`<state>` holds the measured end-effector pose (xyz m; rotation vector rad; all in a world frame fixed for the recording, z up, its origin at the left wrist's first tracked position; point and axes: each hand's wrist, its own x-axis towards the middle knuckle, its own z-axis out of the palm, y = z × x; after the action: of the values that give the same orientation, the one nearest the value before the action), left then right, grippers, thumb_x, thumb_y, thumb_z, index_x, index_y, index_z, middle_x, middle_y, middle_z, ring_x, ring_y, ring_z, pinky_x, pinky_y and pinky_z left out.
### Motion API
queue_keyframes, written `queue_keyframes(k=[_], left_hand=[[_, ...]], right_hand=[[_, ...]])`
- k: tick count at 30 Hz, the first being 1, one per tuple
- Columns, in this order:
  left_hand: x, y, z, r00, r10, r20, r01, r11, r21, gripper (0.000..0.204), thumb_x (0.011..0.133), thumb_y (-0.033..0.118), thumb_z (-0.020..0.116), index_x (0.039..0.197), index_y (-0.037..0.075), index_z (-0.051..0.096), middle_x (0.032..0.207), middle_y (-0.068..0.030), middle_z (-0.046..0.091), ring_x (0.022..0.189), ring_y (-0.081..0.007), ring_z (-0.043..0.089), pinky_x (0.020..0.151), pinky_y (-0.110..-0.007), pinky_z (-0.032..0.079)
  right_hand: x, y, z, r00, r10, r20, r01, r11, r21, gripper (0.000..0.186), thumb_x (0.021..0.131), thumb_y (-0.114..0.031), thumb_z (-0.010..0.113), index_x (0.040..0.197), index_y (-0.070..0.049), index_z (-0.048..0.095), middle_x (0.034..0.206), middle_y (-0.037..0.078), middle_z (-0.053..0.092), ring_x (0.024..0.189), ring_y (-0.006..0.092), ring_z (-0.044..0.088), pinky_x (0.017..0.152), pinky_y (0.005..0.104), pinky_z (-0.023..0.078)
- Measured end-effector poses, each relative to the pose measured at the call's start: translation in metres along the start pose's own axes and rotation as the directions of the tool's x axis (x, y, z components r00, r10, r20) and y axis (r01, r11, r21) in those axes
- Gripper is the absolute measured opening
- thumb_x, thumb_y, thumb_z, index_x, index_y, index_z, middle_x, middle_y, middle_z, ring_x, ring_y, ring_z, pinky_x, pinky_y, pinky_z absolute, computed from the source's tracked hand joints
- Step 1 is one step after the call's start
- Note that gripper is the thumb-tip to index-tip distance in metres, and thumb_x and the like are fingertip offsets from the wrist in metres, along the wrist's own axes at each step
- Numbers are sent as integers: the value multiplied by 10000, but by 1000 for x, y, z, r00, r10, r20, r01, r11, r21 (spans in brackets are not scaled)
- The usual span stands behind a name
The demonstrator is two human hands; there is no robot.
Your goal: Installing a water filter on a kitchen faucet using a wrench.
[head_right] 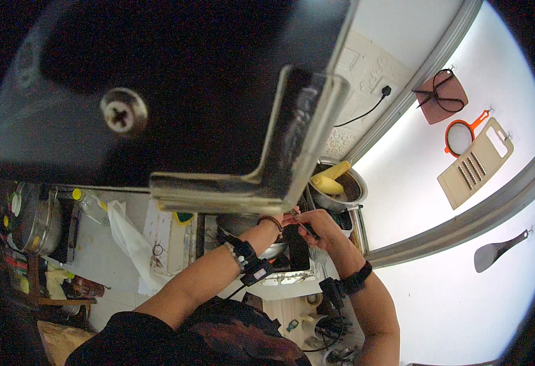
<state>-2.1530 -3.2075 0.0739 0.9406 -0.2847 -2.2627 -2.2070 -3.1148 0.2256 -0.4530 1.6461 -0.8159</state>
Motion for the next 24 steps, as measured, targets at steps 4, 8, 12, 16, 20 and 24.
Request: queue_keyframes(k=[4,8,12,16,20,24], left_hand=[[8,-15,-5,999,-39,24,38,999,25,288,839,180,611,905,-97,567,815,-210,650,654,-298,661,578,-437,598],[15,-17,-18,979,-95,181,88,995,44,309,859,225,596,919,-78,582,834,-192,653,679,-292,659,596,-430,598],[26,-14,-21,985,47,169,-56,997,45,366,870,269,585,916,-94,582,831,-195,652,705,-294,659,592,-425,598],[-15,4,2,997,68,32,-73,981,182,321,871,223,569,820,-92,598,823,-172,662,676,-272,656,580,-402,573],[-5,-19,9,1000,-1,-6,1,1000,-4,298,874,202,551,777,-75,604,814,-162,666,673,-257,655,592,-383,560],[17,-78,16,1000,5,-30,-10,990,-138,274,890,206,527,807,-40,615,849,-167,660,765,-266,647,639,-397,547]], right_hand=[[1,8,-4,1000,-1,15,0,999,34,244,883,-213,472,923,-7,597,530,41,482,314,114,325,299,240,242],[0,10,0,999,24,-29,-24,1000,15,217,887,-201,482,903,-15,593,526,47,487,311,119,329,299,237,241],[2,9,7,999,-28,-32,28,1000,-2,178,885,-186,507,890,-28,587,528,46,493,324,113,348,299,230,240],[-10,-1,9,996,-47,-76,40,995,-93,187,878,-217,545,915,-41,596,526,28,486,339,89,351,307,226,234],[8,9,-21,980,-194,-46,147,859,-491,225,858,-237,605,980,-48,612,527,-16,453,365,55,320,331,223,212],[-14,-6,-27,981,-42,-189,-59,864,-501,245,854,-245,624,1040,-87,624,558,-20,486,408,46,345,357,223,209]])
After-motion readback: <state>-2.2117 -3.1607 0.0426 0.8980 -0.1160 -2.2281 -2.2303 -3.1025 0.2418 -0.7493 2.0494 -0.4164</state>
